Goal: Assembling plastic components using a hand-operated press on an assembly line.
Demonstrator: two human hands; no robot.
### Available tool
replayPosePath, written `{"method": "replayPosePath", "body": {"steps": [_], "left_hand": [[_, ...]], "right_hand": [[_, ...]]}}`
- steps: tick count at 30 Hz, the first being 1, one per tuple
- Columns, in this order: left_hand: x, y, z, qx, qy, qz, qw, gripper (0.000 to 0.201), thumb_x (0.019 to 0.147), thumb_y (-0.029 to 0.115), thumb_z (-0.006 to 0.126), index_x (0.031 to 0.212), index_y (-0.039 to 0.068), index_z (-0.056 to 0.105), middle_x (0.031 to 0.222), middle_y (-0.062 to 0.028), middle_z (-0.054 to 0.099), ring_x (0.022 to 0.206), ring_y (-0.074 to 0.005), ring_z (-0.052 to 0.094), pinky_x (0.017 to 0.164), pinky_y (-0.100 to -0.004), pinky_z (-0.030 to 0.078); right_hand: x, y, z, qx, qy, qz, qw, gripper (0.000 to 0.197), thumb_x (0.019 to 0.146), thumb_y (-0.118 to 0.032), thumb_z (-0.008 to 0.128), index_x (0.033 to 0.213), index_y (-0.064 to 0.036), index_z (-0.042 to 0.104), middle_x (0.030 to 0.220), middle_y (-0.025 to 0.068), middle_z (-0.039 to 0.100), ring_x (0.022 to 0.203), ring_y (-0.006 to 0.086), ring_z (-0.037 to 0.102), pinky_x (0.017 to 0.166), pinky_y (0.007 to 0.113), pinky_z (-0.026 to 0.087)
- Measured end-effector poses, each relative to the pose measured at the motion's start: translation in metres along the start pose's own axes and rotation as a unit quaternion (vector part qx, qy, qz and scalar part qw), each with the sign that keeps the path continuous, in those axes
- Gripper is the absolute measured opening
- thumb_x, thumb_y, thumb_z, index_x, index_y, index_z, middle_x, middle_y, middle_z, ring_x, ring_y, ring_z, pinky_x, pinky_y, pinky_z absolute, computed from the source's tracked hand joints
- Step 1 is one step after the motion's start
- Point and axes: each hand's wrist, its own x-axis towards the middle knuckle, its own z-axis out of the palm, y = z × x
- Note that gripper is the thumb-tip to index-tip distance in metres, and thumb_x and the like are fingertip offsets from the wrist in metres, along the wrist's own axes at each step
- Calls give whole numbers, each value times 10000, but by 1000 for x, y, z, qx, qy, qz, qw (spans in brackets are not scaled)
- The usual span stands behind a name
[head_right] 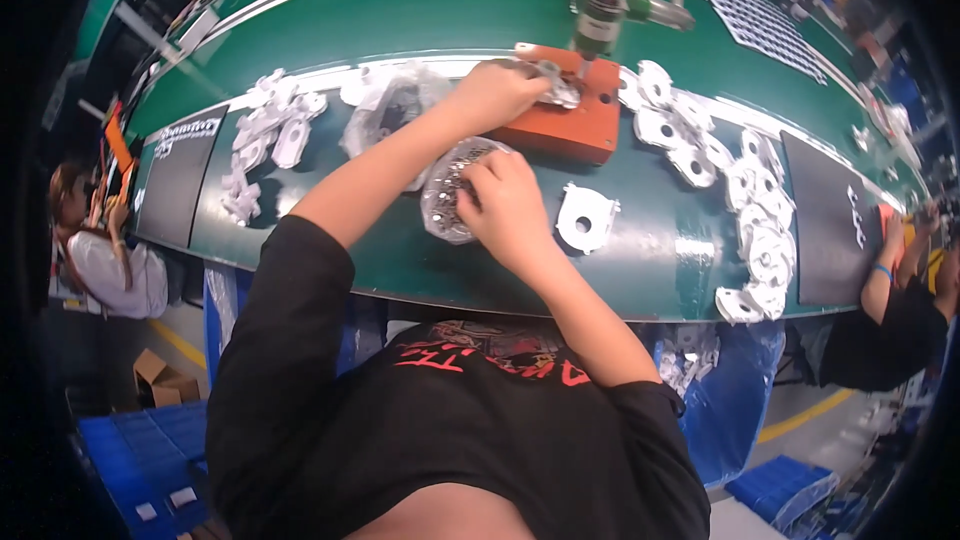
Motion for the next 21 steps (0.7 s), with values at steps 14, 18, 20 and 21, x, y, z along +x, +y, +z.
{"method": "replayPosePath", "body": {"steps": [14,18,20,21], "left_hand": [[3,-3,9,-88,20,46,995,153,782,266,611,826,127,565,706,-62,602,633,-255,627,501,-386,498],[-1,1,12,-90,19,28,995,170,771,264,628,823,116,563,776,-73,610,661,-263,629,534,-385,507],[-2,6,13,-70,54,3,996,143,772,267,609,781,125,596,738,-50,624,730,-239,633,615,-393,497],[-4,5,16,-69,56,1,996,143,772,267,609,781,125,596,738,-50,624,730,-239,633,615,-393,497]], "right_hand": [[4,-11,-5,26,-25,16,999,118,736,-9,631,846,-2,589,845,116,557,835,304,520,748,371,432],[4,-12,-6,26,-35,31,999,132,726,-12,635,852,-7,596,865,115,562,854,298,524,763,366,433],[4,-11,-6,25,-42,45,998,140,720,-10,634,856,-9,601,874,118,564,863,295,526,768,364,434],[4,-12,-7,24,-43,44,998,140,720,-10,634,856,-9,601,874,118,564,863,295,526,768,364,434]]}}
